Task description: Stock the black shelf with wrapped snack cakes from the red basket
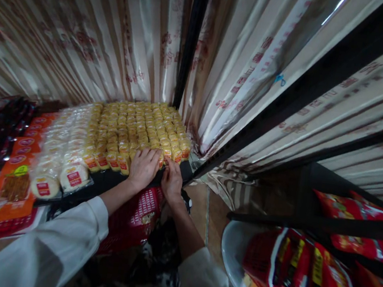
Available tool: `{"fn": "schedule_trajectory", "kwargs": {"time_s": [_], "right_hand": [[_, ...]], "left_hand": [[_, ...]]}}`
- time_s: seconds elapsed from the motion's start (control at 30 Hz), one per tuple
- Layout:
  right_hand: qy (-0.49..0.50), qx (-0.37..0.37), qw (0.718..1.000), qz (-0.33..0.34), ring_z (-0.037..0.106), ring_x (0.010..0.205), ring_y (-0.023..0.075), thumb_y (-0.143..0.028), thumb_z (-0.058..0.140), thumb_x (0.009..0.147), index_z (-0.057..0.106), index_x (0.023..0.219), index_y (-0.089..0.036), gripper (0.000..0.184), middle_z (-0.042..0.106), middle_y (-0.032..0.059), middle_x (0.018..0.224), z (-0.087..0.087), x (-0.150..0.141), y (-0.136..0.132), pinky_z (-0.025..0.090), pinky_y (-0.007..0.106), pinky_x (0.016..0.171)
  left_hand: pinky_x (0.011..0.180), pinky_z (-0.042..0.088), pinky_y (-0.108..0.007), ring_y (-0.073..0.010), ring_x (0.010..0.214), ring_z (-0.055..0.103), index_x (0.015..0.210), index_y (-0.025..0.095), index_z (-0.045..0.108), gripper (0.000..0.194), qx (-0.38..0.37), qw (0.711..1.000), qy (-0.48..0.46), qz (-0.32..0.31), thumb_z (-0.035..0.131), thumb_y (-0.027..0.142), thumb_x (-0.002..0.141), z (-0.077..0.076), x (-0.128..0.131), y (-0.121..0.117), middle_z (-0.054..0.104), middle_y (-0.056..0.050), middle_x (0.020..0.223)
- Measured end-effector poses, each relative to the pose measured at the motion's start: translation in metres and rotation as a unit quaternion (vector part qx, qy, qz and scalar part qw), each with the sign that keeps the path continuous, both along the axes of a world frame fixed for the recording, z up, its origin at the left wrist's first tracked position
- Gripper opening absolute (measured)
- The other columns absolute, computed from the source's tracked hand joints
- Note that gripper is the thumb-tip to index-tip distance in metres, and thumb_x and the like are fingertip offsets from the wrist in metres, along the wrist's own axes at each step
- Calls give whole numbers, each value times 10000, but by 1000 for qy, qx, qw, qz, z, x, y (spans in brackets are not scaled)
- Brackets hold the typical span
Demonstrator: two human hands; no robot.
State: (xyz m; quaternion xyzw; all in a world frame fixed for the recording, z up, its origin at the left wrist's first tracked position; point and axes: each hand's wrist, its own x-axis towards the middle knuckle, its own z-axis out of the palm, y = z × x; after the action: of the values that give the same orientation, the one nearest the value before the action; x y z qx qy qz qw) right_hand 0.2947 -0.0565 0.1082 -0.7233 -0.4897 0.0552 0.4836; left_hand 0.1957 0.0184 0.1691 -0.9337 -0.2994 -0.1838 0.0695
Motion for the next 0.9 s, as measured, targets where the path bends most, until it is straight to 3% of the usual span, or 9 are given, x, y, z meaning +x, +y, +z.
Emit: {"fn": "schedule_trajectory", "kwargs": {"time_s": [0.3,0.47,0.57,0.7,0.9], "right_hand": [[-34,-24,999,-22,529,1014,200,-56,365,795,480,1288,-164,517,575,118,1073,-7,-1,-1,460,364,929],[-43,-41,998,-34,526,1006,202,-122,385,829,494,1282,-159,468,568,119,1058,-7,-3,0,454,362,933],[-37,-49,998,-29,528,1019,206,-173,424,832,489,1289,-142,463,561,124,1071,-6,-3,-1,451,351,933],[-37,-57,997,-35,536,1001,197,-169,418,831,496,1284,-158,460,559,117,1063,-6,-3,-2,463,327,907],[-36,-39,997,-53,545,968,185,-131,387,834,509,1273,-183,459,574,103,1030,-7,-5,0,463,321,894]], "left_hand": [[846,393,-375,-265,1094,463,1104,182,585,260,44,999,-27,12,450,230,887,-11,0,-2,572,-103,1165],[749,436,-342,-217,901,527,1016,174,605,199,62,994,2,-93,456,200,886,-19,-3,-8,616,-82,991],[751,464,-324,-203,896,542,1001,145,605,194,64,991,-14,-120,453,191,890,-30,-7,-17,624,-84,992],[799,502,-313,-196,918,573,1091,101,576,251,40,994,-26,-100,433,155,892,-52,-14,-28,624,-118,1059],[958,462,-336,-224,1110,536,1203,57,516,348,-21,995,-35,-91,396,112,880,-74,-16,-29,566,-164,1214]]}}
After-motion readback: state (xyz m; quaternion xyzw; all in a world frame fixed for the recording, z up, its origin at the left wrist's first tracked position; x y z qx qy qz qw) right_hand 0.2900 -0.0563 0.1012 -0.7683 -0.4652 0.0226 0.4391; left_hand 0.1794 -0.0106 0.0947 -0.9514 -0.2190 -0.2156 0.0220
